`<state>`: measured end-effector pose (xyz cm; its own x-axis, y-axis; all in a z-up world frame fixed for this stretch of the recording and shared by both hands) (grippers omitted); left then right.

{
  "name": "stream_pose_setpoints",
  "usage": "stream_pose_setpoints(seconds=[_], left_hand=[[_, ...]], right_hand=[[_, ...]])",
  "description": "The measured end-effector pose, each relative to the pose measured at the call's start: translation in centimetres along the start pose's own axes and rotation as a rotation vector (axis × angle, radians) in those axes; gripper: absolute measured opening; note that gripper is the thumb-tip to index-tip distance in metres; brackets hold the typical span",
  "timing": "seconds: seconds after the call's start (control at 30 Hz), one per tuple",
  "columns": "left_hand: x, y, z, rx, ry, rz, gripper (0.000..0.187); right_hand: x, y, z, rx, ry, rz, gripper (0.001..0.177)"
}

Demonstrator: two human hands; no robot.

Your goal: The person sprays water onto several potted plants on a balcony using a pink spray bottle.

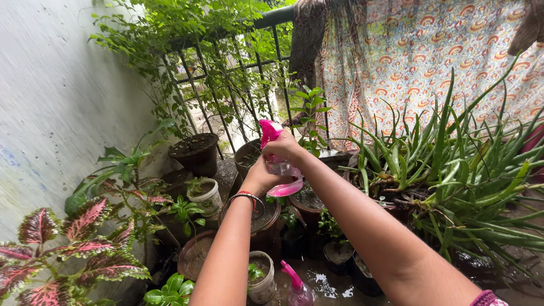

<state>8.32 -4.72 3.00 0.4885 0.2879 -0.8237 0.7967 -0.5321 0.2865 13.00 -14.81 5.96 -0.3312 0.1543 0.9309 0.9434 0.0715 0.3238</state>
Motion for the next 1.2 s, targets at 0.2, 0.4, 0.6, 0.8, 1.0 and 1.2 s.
stream_pose_setpoints(seconds=[0.2,0.4,0.6,0.8,1.0,1.2], left_hand=[[1.3,-0.4,1.0,-0.005,-0.005,-0.056,0.104],[2.4,0.3,2.0,0.026,-0.043,-0.003,0.106],[2.6,-0.4,2.1,0.022,0.028,-0.048,0.104],[2.1,-0.7,2.7,0.054,-0.019,0.004,0.105],[1.5,-0.6,3.6,0.063,-0.005,-0.027,0.106],[-0.4,-0.5,4.2,0.073,0.006,0.008,0.106]], right_hand=[[-2.0,-0.1,-0.5,-0.015,-0.013,0.035,0.01],[-2.5,-1.2,-0.6,-0.007,-0.039,0.101,0.009],[-1.4,-2.0,-0.2,-0.001,0.075,0.021,0.019],[-2.8,-2.0,-1.0,-0.024,-0.089,0.076,0.009],[-1.8,-2.8,-1.5,-0.037,-0.015,0.042,0.023],[-1.7,-3.2,-3.1,-0.077,-0.172,0.089,0.022]])
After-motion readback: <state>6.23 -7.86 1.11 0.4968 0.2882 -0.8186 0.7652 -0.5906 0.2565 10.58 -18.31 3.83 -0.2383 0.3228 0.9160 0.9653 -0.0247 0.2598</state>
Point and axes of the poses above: each hand's wrist, its own y-axis towards the middle knuckle, its own z-axis out of the palm, x = y × z, the point moved 10 cm from there along y, towards the middle knuckle, and after that the axes turned 5 degrees about x, right-handed, at the moved point
